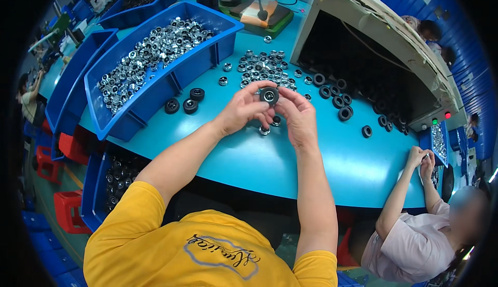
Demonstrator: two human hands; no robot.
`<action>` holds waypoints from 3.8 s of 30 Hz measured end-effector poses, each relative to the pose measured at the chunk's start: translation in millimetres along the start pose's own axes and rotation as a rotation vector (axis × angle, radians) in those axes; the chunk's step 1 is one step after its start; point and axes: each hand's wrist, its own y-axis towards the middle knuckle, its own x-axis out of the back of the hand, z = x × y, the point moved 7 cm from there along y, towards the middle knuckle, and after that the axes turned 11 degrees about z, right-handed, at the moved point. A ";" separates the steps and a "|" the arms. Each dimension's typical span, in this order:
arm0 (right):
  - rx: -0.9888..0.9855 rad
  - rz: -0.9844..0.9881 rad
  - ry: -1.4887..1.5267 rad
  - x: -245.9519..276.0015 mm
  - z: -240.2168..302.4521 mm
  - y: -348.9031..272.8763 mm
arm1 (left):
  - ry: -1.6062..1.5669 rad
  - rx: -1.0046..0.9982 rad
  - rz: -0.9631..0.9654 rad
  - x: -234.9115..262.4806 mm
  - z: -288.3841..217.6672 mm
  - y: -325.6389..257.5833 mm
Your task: Manually assemble small metal inserts into circular plastic housings at a factory workstation.
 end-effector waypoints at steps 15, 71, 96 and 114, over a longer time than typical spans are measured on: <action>0.030 -0.001 -0.156 0.9 0.8 0.6 | 0.125 -0.014 0.004 10.1 8.6 2.4; -0.031 0.020 -0.130 -0.2 -18.7 0.2 | 0.365 -0.107 -0.041 2.8 -1.6 -1.8; -0.194 -0.699 -1.596 242.1 116.7 -123.6 | 1.994 0.088 -0.394 20.8 -75.8 -95.8; 0.563 -0.092 -1.565 -48.4 77.1 -22.8 | 0.274 0.046 -0.154 4.8 8.2 25.4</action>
